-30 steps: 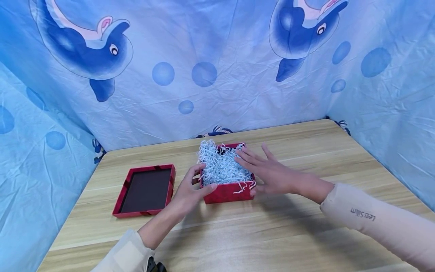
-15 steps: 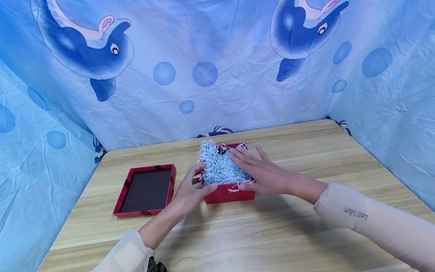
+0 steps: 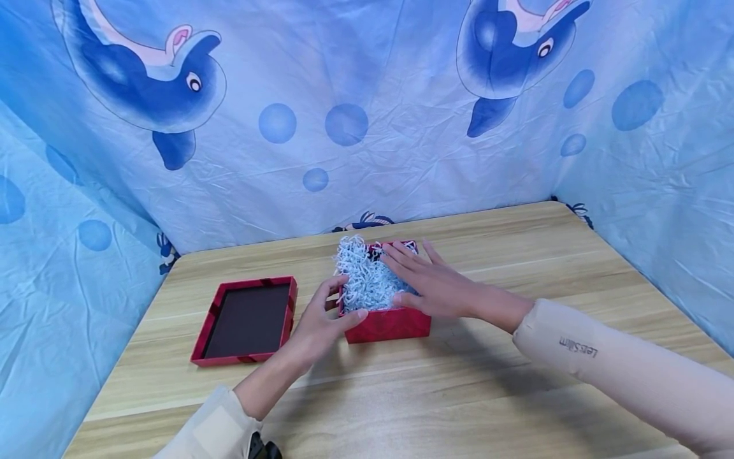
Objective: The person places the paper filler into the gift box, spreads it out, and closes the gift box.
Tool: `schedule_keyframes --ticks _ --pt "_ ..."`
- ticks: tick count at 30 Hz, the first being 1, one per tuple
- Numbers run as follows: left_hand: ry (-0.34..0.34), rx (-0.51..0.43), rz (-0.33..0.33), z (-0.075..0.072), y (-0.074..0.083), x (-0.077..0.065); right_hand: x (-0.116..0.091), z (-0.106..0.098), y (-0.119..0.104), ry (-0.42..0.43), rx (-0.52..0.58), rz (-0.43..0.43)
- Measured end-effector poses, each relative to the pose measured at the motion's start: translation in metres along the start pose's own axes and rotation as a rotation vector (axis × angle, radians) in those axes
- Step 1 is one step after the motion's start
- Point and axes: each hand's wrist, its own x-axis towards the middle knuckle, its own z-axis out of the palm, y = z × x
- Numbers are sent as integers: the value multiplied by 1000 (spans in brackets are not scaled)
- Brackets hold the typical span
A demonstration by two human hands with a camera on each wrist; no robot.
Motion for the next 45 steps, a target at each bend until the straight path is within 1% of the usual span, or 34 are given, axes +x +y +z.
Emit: schedule_keyframes --ticks 6,18,23,28,37,45 --pt "2 -4 -9 0 0 0 12 3 5 -26 -51 16" --pt "5 2 -12 0 1 -1 22 0 5 -188 -44 58" --pt "6 1 -17 1 3 -1 26 0 4 -235 -79 47" --pt "7 1 -20 1 3 -1 33 -3 -2 -296 -112 32" --pt "15 2 -25 0 2 -2 49 -1 -10 -414 -125 117" --pt "8 -5 -15 0 2 -2 62 5 -13 -474 -149 161"
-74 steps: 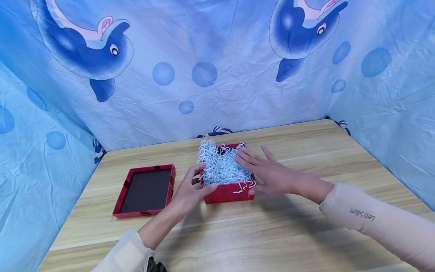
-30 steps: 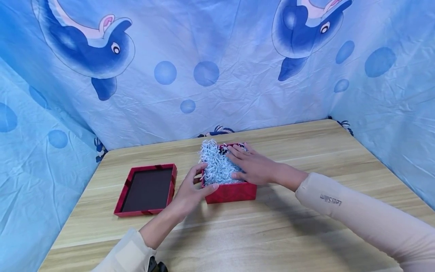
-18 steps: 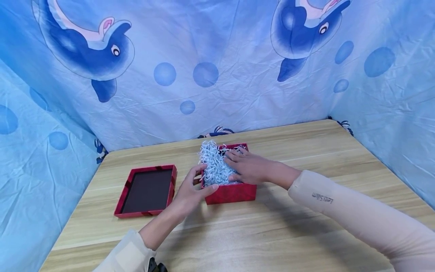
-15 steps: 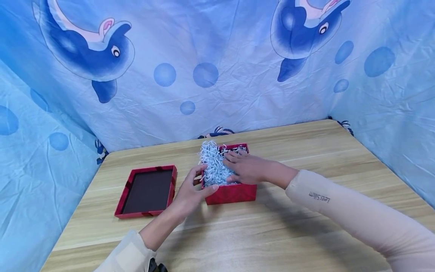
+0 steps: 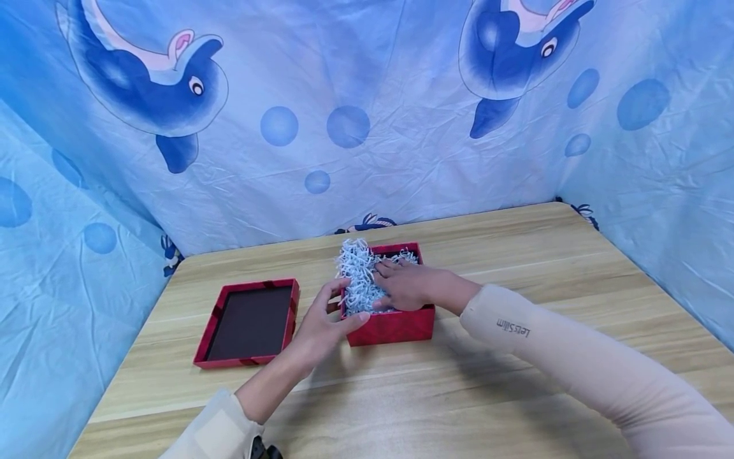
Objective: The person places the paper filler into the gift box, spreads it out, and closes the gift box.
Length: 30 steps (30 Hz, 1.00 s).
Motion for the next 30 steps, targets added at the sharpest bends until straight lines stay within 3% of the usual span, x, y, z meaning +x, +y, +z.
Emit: schedule_keyframes --ticks 10,17,25,30 --pt "-11 -11 -8 -1 1 -1 -12 -11 4 35 130 -27" --pt "-10 -8 2 -2 0 0 -24 -21 11 164 183 -45" --pt "-22 -5 15 -2 0 1 -13 -14 8 349 124 -131" --pt "-30 -11 21 -3 0 0 1 -7 5 363 64 -170"
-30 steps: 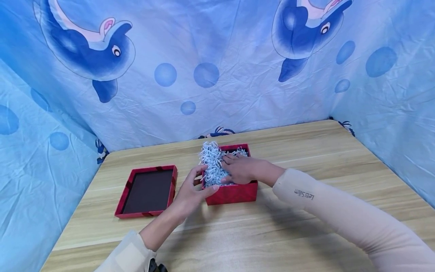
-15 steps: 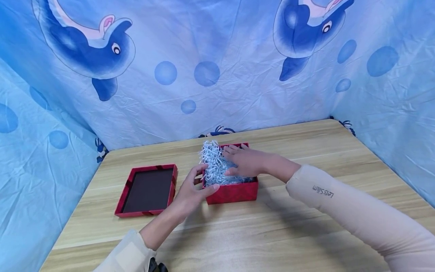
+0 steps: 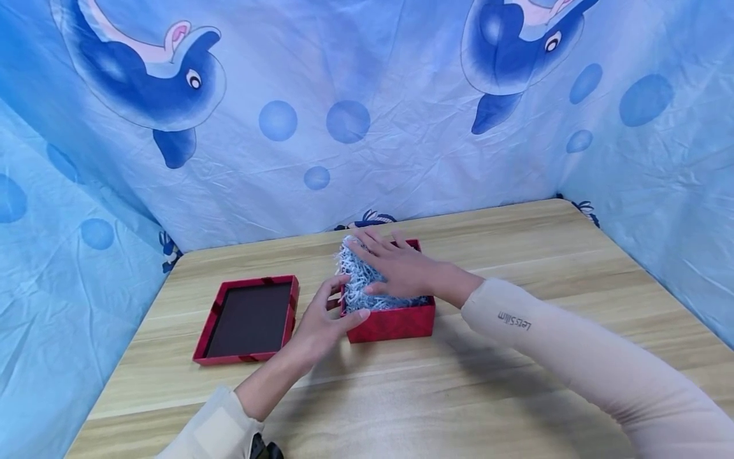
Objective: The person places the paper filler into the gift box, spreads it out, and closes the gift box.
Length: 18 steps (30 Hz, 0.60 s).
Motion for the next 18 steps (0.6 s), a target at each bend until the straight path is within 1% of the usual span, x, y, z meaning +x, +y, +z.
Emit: schedule_keyframes --ticks 6,11,18 --pt "-1 -2 0 1 0 0 5 5 -1 -91 2 17" --pt "10 6 -9 1 -1 1 3 9 -5 -156 -45 20" --pt "16 6 -20 2 -1 0 2 16 -5 -284 -4 52"
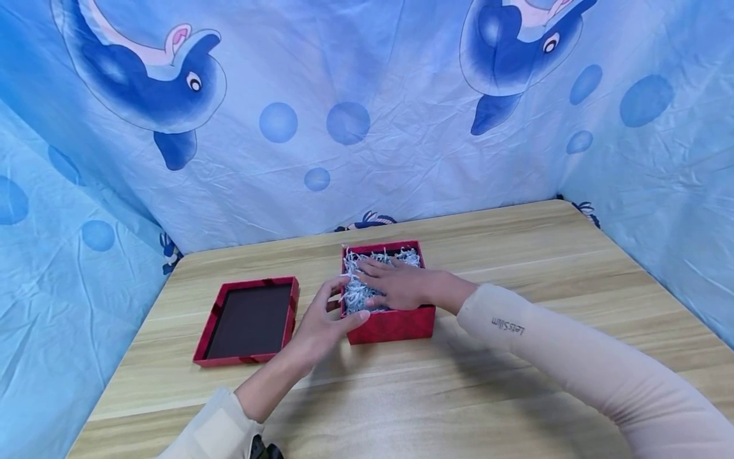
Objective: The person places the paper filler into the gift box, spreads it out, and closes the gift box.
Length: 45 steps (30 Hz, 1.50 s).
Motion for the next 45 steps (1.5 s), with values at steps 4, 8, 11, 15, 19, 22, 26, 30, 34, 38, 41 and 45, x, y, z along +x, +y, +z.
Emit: schedule_keyframes --ticks 4,8,11,15,19,22,26,30,34,38,41,45 --pt "0 -8 3 0 0 0 3 1 1 -56 40 22" --pt "-3 -16 8 1 1 0 6 2 1 -99 111 42" --pt "-6 -18 6 2 1 0 8 4 2 -119 118 42" --pt "-2 -15 5 2 1 0 9 5 1 -118 82 45" --pt "4 -10 4 3 0 1 6 2 -1 -100 79 68" --pt "5 -5 2 4 0 1 3 -1 -2 -89 69 78" --pt "6 -5 -4 4 -1 1 -2 -5 -2 -62 57 69" --pt "5 -2 -1 3 -2 2 -8 -10 -1 -13 82 52" --pt "-1 -2 8 2 -2 1 -14 -14 -1 38 83 26" --pt "-5 -20 11 2 -2 1 -19 -16 -1 74 70 11" --pt "-3 -21 9 2 -1 0 -21 -16 0 86 66 12" --pt "4 -7 4 2 -1 0 -23 -15 1 76 94 3"
